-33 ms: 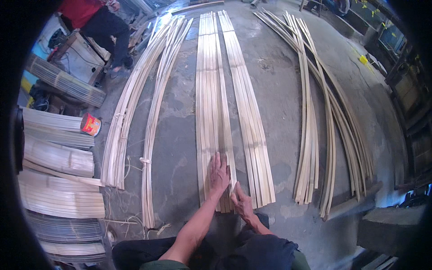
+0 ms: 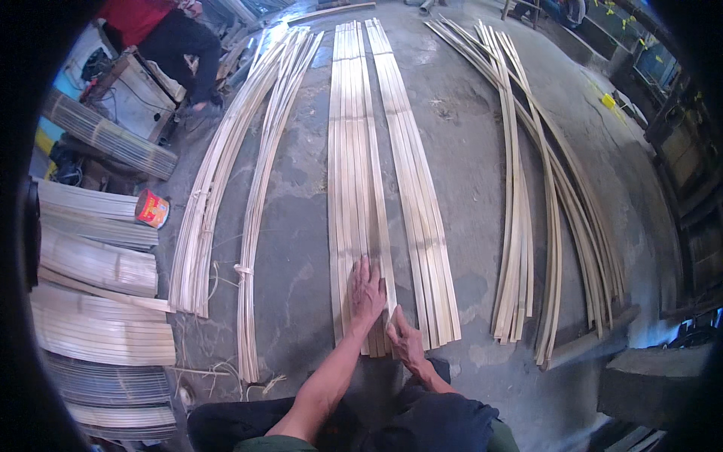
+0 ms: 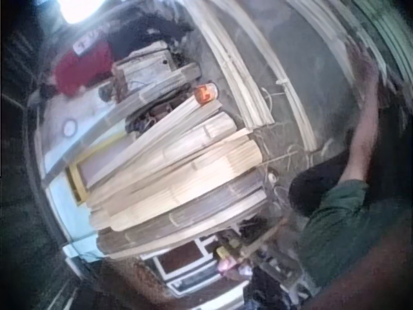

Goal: The person sits on the floor and sorts long, thin wooden strips by hand. They align the strips into neat piles, occasionally moving them between groups, and finally bundle a stack together with a piece of twine.

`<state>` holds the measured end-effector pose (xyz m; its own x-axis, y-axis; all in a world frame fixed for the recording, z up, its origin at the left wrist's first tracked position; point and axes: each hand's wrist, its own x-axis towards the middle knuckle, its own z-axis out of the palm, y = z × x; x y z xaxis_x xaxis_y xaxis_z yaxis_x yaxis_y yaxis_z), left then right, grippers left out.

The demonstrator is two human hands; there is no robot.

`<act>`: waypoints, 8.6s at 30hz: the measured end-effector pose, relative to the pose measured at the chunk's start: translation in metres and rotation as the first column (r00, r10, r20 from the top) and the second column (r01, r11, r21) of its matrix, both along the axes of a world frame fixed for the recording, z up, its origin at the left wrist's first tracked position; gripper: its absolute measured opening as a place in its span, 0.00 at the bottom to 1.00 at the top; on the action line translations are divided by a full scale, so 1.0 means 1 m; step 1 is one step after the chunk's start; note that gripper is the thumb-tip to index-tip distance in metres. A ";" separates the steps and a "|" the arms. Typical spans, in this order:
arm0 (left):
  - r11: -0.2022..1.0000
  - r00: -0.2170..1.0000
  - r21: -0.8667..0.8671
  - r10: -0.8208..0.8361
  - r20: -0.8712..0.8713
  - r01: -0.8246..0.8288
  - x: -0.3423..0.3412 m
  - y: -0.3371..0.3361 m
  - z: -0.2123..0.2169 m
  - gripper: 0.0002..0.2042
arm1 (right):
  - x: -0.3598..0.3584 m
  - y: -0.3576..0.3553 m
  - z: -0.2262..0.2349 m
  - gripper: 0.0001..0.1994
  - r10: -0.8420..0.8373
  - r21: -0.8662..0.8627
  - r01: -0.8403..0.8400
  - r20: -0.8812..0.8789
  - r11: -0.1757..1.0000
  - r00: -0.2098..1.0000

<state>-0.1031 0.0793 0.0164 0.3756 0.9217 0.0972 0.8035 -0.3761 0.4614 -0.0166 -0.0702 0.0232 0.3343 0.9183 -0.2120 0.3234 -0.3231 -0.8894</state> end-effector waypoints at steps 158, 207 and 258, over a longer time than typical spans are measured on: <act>0.963 0.965 0.052 -0.262 -0.031 0.263 0.079 -0.061 -0.012 0.28 | 0.144 -0.004 0.002 0.15 -0.336 -0.093 0.335 0.004 0.938 0.942; 1.000 0.984 0.029 -0.002 0.180 -0.003 0.113 -0.057 0.004 0.21 | 0.543 -0.163 0.140 0.18 -0.523 0.299 0.470 0.708 0.830 0.474; 0.954 0.846 -0.168 0.296 0.443 -0.246 0.120 -0.065 -0.030 0.19 | 0.125 0.035 -0.004 0.15 -0.110 0.034 0.104 0.366 0.994 0.924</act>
